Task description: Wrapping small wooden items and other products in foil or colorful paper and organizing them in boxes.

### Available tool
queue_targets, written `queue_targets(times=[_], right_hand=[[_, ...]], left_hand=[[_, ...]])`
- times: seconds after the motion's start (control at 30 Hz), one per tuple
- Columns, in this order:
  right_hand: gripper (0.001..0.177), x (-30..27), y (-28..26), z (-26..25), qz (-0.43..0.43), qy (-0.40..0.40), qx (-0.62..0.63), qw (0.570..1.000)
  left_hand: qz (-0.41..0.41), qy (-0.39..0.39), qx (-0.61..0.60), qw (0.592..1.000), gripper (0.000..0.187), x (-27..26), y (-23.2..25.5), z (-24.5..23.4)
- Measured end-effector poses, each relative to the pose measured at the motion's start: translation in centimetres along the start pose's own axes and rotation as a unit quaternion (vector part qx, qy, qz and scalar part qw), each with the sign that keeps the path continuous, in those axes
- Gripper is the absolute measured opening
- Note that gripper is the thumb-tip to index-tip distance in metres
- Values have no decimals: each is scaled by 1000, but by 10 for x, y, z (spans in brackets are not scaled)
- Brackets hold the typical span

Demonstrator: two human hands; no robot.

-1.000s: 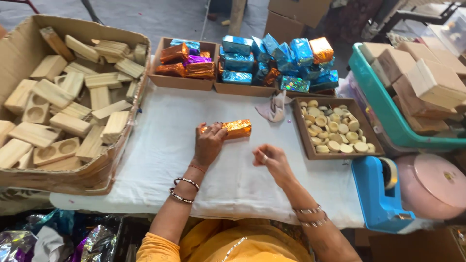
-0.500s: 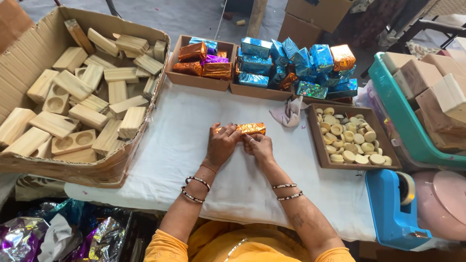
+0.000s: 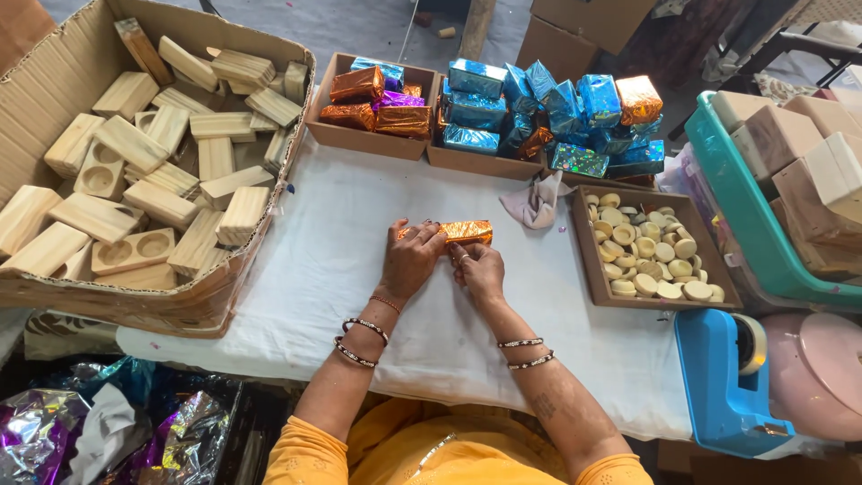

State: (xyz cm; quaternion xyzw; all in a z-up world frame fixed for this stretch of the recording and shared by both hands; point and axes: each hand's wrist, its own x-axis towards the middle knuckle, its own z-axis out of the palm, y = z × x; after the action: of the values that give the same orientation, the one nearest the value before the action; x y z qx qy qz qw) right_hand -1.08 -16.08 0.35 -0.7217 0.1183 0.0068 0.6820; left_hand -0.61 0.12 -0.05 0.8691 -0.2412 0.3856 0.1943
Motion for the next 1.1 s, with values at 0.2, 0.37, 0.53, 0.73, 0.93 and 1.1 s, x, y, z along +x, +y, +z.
queue_targets(times=[0.2, 0.37, 0.53, 0.73, 0.93, 1.1], right_hand=[[31, 0, 1, 2, -30, 35, -155, 987], [32, 9, 11, -4, -161, 79, -375, 909], [31, -13, -12, -7, -207, 98, -456, 860], [37, -9, -19, -29, -152, 110, -495, 849], [27, 26, -11, -66, -86, 166, -421, 888], [24, 57, 9, -72, -88, 51, -39, 994]], left_hand=[[-1, -4, -8, 1000, 16, -2, -2, 4], [-8, -2, -13, 1000, 18, 0, -1, 0], [-10, 3, -22, 1000, 19, 0, 0, -1], [-1, -19, -35, 999, 26, 0, -1, 0], [-12, -20, -30, 999, 27, -1, -3, -1], [-49, -12, -149, 988, 29, -1, -8, 3]])
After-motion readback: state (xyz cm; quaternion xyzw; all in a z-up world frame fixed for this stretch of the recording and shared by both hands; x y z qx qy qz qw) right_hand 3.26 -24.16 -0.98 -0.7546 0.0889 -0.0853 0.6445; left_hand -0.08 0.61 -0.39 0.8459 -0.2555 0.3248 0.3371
